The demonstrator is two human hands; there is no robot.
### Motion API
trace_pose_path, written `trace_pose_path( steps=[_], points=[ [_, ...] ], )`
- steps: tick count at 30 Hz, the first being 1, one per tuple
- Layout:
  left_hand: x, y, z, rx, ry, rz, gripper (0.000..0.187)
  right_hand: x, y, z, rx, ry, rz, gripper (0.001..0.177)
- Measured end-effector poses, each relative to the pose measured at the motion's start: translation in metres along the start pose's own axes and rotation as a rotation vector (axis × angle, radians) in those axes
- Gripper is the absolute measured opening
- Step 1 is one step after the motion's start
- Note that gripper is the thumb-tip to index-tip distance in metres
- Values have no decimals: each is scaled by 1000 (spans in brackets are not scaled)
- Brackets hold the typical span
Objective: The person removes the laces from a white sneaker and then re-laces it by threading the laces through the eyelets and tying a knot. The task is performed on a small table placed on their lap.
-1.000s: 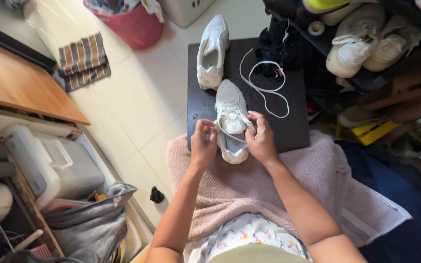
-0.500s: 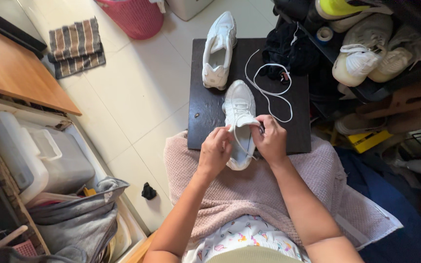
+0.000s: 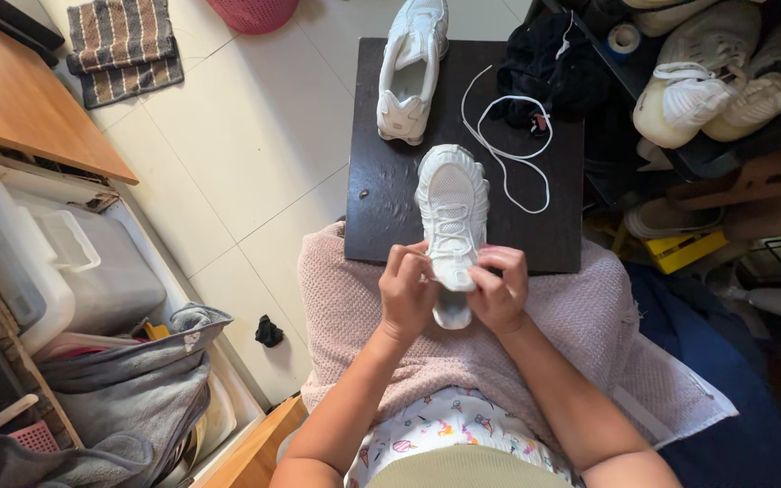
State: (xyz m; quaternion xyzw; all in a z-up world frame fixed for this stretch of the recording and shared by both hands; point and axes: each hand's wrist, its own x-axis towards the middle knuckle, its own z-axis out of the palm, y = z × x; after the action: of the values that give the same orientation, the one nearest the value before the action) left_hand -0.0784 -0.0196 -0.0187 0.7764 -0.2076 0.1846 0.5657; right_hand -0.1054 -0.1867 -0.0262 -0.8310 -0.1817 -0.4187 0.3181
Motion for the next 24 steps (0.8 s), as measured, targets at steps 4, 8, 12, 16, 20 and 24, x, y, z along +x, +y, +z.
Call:
trace_pose_path(
  steps=[4,8,12,16,20,24],
  points=[
    [-10,-7,-3,-22,-26,-16,22,-6,5,-8,38,-55,130,40],
    [-16,-6,-5,-12,-107,7,18,-12,6,-14,-13,-98,135,34],
    [-13,-9,-6,-57,-144,102,16,0,0,-14,-66,-176,289,26],
    [-16,-22,-1,-179,-141,-134,13,17,0,-26,-52,-310,470,27],
    [-8,-43,0,-512,10,-214,9,33,12,-47,16,-523,870,23],
    [-10,-51,0,-975,112,-526,6,28,33,-64,261,-378,869,18]
  ],
)
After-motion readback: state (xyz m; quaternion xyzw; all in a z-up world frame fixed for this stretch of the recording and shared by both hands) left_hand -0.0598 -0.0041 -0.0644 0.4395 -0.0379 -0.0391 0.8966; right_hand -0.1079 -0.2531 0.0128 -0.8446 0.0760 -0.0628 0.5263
